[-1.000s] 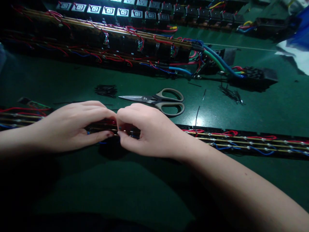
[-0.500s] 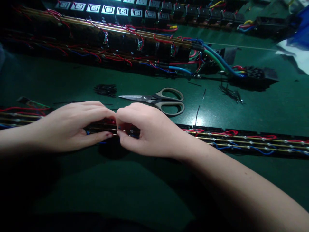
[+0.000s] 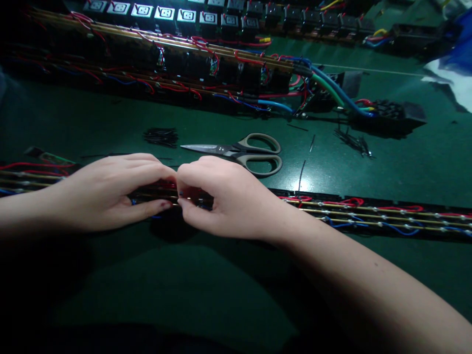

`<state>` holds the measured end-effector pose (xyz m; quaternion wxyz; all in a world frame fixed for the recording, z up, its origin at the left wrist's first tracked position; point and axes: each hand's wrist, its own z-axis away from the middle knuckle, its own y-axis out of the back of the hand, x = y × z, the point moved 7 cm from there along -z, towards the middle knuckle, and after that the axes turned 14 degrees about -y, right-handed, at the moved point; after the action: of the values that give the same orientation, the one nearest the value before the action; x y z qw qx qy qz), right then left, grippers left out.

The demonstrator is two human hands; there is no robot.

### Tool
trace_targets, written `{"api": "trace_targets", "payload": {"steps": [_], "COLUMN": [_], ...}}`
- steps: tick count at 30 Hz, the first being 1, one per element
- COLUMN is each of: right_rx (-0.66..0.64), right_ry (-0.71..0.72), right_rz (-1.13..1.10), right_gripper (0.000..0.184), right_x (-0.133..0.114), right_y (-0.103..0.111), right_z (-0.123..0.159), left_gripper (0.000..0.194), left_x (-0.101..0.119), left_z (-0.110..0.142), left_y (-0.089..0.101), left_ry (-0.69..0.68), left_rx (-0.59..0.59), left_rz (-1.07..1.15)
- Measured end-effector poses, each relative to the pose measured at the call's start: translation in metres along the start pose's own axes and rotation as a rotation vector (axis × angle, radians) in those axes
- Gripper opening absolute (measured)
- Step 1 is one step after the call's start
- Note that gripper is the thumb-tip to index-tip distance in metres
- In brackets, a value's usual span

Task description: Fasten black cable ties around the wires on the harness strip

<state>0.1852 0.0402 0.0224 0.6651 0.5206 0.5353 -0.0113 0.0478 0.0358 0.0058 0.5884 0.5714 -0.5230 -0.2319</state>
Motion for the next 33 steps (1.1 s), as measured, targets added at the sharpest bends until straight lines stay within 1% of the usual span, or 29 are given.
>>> {"api": "trace_targets", "payload": {"steps": [13, 25, 33], "right_rx": [0.002, -0.001, -0.001], "right_ry": [0.004, -0.026, -0.014], "right_rz": [0.007, 0.027, 0.035], "right_gripper": [0.010, 0.009, 0.011], "right_x": [-0.0001, 0.0014, 0.0015], "right_y": [0.0000, -0.0001, -0.0013], "right_z": [-0.0005, -0.0014, -0.0013], "left_gripper": [0.014, 0.015, 0.014], "left_x": [-0.0002, -0.0006, 0.0001], "left_z": [0.0005, -0.0005, -0.0005], "left_y": [-0.0007, -0.0006, -0.0002], "left_ry": [0.001, 0.017, 0.008], "left_rx": [-0.013, -0.013, -0.022], "left_rz": [0.009, 0.017, 0.015]}}
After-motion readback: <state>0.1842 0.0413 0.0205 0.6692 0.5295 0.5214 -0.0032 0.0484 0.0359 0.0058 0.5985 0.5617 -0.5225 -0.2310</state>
